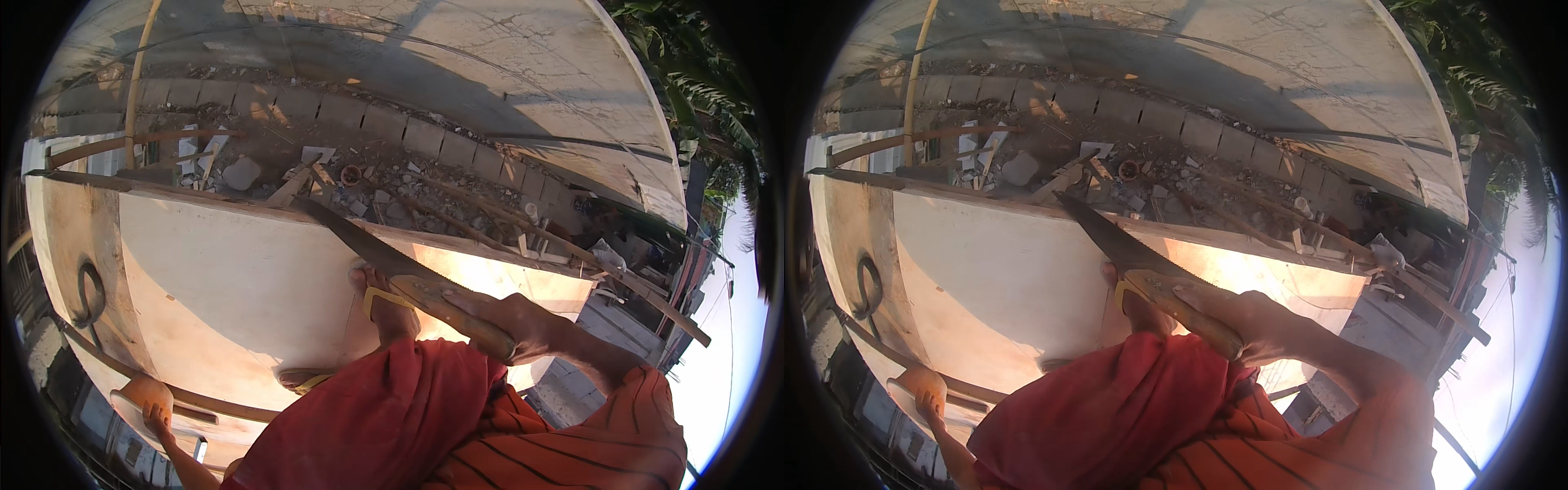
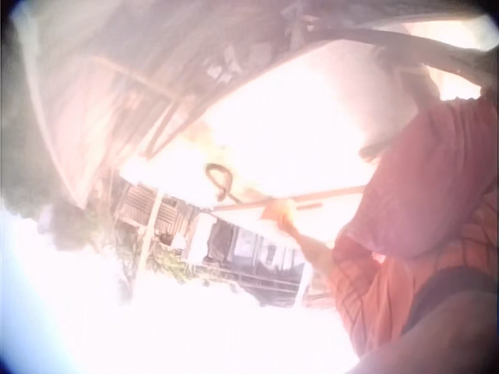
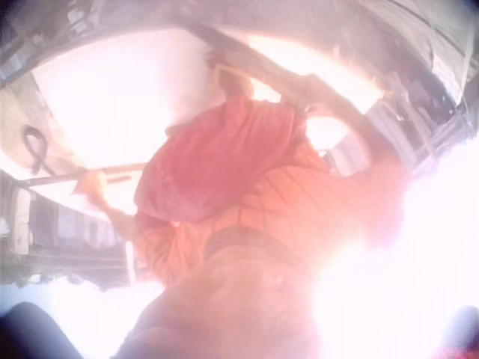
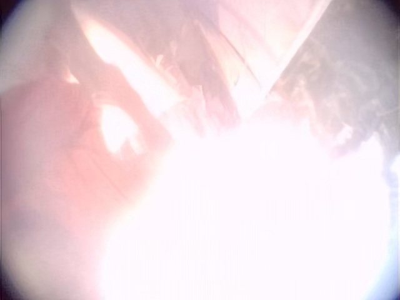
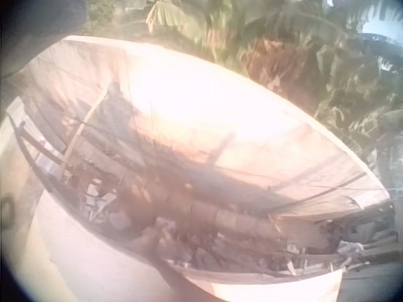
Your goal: The person uses a hand saw to cut through a sheet of plywood along a marked line while holding a metal trim piece against the edge.
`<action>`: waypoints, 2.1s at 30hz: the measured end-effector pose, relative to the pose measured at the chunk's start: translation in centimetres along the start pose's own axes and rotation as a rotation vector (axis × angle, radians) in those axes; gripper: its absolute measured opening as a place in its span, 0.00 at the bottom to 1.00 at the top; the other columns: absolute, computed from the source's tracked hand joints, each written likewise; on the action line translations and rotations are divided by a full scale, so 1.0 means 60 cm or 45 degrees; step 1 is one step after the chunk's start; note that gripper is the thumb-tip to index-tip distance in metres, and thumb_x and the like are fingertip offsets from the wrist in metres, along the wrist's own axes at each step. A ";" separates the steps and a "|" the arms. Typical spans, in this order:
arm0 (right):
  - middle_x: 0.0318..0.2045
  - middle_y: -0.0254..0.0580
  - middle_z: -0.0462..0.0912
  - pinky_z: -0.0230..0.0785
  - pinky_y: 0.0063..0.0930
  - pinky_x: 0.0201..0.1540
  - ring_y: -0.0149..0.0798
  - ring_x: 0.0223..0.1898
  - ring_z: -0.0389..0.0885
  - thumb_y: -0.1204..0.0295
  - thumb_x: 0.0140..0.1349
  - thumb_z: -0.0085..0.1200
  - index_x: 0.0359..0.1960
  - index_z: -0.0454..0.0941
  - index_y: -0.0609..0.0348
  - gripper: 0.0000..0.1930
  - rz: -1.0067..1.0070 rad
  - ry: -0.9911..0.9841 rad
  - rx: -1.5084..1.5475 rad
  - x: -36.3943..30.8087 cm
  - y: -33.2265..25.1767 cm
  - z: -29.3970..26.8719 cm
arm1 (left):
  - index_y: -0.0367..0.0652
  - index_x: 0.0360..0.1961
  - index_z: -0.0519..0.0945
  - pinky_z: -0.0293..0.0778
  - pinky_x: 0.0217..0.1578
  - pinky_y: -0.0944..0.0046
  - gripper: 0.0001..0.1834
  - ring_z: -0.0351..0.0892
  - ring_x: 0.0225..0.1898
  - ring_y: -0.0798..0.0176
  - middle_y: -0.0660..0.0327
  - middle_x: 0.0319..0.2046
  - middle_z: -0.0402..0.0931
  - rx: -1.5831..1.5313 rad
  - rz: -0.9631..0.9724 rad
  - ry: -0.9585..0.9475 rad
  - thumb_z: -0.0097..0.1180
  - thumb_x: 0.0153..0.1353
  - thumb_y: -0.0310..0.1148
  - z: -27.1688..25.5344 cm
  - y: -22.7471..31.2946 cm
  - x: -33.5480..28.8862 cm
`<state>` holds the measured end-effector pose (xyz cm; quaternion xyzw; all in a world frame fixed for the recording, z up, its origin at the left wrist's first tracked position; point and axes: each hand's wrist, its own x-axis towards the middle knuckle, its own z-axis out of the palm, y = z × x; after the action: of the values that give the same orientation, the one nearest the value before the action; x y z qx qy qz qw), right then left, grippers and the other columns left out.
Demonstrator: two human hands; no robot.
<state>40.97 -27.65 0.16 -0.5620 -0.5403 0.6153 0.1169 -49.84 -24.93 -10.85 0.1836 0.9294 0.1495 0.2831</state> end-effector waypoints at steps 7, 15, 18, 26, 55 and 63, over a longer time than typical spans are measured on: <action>0.27 0.54 0.79 0.70 0.42 0.32 0.53 0.28 0.81 0.72 0.58 0.56 0.73 0.52 0.54 0.40 0.259 -0.154 -0.110 0.091 0.049 0.015 | 0.51 0.66 0.69 0.62 0.58 0.41 0.31 0.75 0.58 0.48 0.52 0.57 0.73 -0.034 0.203 -0.195 0.58 0.60 0.33 0.024 0.075 0.069; 0.31 0.52 0.82 0.73 0.39 0.34 0.51 0.31 0.83 0.72 0.58 0.58 0.69 0.59 0.53 0.36 0.218 -0.117 -0.036 0.035 0.032 0.000 | 0.50 0.66 0.69 0.62 0.58 0.41 0.31 0.75 0.57 0.48 0.52 0.57 0.74 0.012 0.140 -0.150 0.59 0.60 0.35 0.017 0.046 0.028; 0.29 0.51 0.80 0.72 0.41 0.34 0.51 0.29 0.81 0.70 0.58 0.59 0.69 0.59 0.53 0.36 0.165 -0.145 -0.071 0.060 0.056 0.008 | 0.50 0.66 0.69 0.62 0.58 0.40 0.31 0.75 0.57 0.47 0.51 0.57 0.74 -0.012 0.209 -0.174 0.59 0.61 0.35 0.016 0.063 0.045; 0.31 0.50 0.81 0.72 0.43 0.36 0.50 0.33 0.82 0.73 0.59 0.56 0.72 0.55 0.50 0.38 0.324 -0.212 -0.084 0.055 0.046 -0.005 | 0.50 0.67 0.67 0.62 0.58 0.41 0.31 0.74 0.59 0.48 0.50 0.60 0.71 0.047 0.088 -0.122 0.58 0.62 0.37 0.006 0.009 -0.004; 0.31 0.32 0.81 0.72 0.24 0.38 0.27 0.33 0.78 0.70 0.63 0.62 0.54 0.76 0.64 0.19 0.169 0.954 0.174 -0.019 0.053 -0.191 | 0.33 0.47 0.80 0.76 0.50 0.54 0.24 0.81 0.48 0.51 0.49 0.44 0.82 0.637 1.714 -0.318 0.60 0.65 0.47 0.361 0.401 -0.142; 0.31 0.34 0.78 0.70 0.23 0.36 0.26 0.32 0.74 0.73 0.63 0.60 0.58 0.72 0.63 0.22 0.086 0.878 0.421 0.027 0.029 -0.100 | 0.43 0.49 0.81 0.71 0.53 0.54 0.19 0.77 0.51 0.56 0.59 0.44 0.80 0.574 2.356 -1.093 0.59 0.55 0.33 0.844 0.365 -0.786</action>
<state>46.13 -23.88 -0.85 -0.7270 -0.3439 0.4724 0.3606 21.64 -16.76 -20.48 0.9101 0.2535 0.0533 0.3236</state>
